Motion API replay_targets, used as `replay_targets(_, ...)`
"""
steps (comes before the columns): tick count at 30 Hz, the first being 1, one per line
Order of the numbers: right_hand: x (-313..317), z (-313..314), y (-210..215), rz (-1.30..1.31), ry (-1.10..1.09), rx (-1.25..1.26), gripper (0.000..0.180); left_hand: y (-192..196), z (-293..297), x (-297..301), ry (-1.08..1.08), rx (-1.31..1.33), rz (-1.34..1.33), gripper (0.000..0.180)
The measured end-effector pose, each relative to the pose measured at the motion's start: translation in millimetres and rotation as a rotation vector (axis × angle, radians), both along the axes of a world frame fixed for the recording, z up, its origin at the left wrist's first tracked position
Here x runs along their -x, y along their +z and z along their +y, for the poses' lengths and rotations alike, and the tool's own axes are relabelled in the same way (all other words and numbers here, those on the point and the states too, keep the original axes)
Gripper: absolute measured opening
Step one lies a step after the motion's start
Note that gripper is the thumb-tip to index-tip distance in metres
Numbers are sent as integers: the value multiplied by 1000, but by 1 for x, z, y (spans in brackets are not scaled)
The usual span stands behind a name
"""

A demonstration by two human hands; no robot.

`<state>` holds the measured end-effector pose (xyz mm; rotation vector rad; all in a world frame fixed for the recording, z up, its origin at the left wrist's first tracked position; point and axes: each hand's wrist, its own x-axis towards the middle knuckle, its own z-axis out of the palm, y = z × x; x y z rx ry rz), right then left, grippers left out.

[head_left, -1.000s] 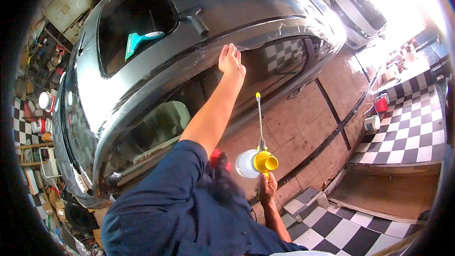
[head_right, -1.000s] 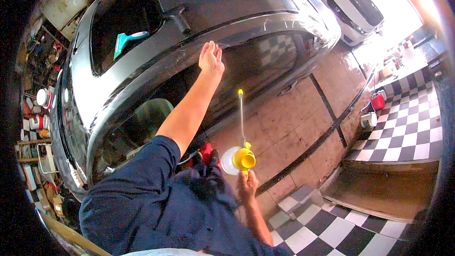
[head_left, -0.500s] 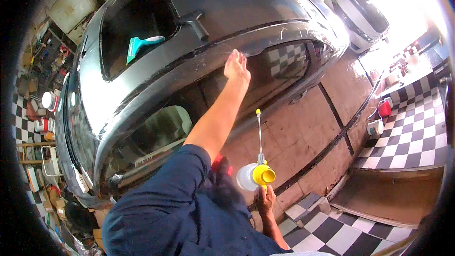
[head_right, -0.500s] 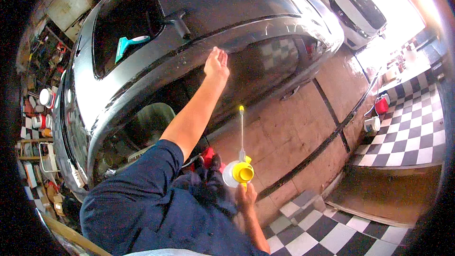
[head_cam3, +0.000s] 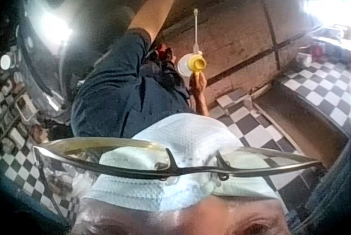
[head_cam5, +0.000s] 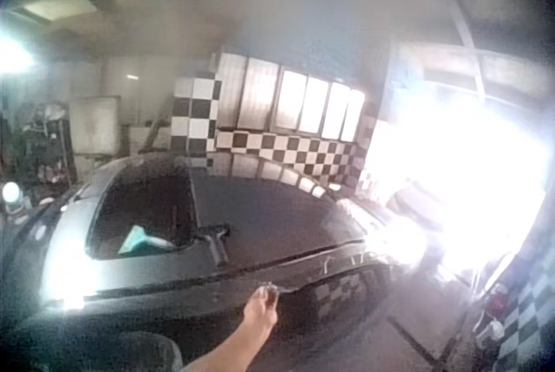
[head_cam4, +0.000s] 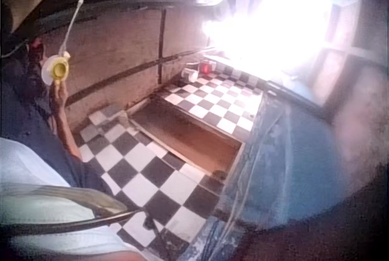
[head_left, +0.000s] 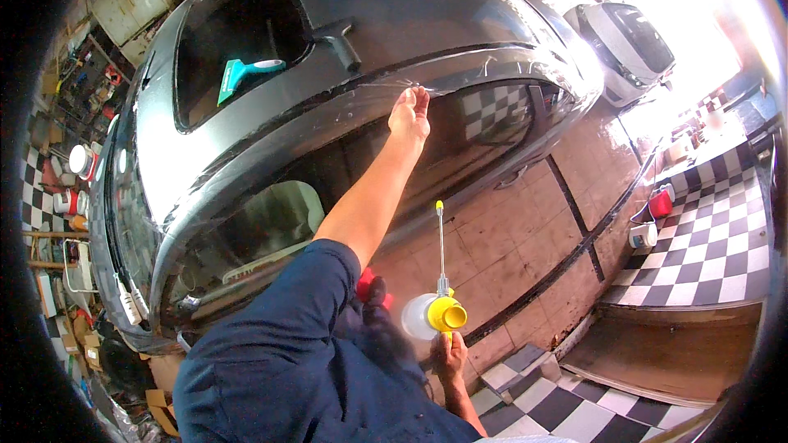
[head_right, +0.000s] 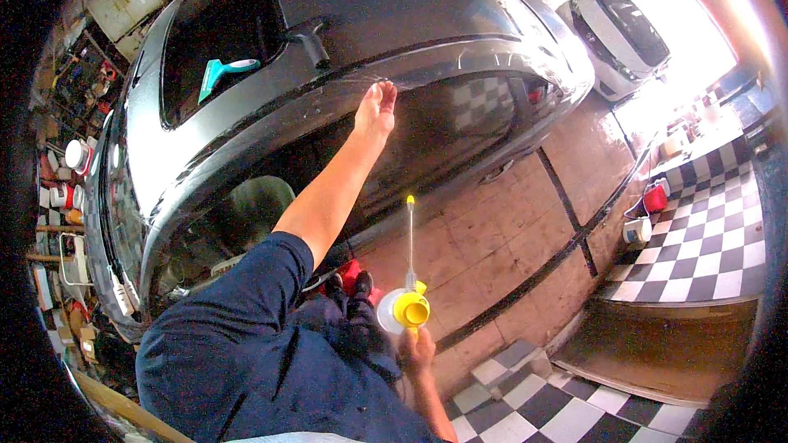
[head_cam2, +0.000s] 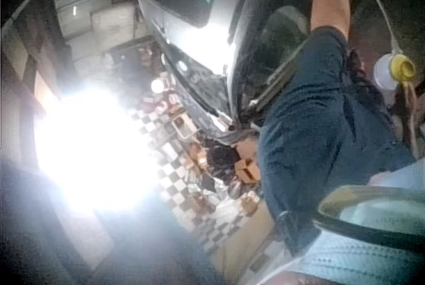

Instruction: The person applies a transparent film to the rear window of a car. They smooth the film with a squeegee, spray liquid from a bottle, and use a small tool to lift and adjust the film edges along the window perimeter.

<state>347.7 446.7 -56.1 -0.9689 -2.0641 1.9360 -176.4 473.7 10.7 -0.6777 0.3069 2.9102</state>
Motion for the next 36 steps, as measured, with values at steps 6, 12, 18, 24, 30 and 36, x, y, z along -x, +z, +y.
replay_targets(6,5,2,11,-91,-19,-30,30,42,17,-16,89,74,-155,24)
replay_targets(12,2,-3,8,-4,68,-189,26,21,16,-2,-103,286,-146,12)
replay_targets(18,2,-14,18,-87,-46,-41,27,11,20,7,-100,66,16,15)
replay_targets(24,3,-25,30,-225,-93,-70,34,28,48,-8,3,48,-104,25)
replay_targets(30,14,-37,59,-209,-155,23,29,13,68,8,-54,100,-109,10)
replay_targets(36,12,-38,57,-191,-180,84,29,-4,65,11,-120,-50,125,15)
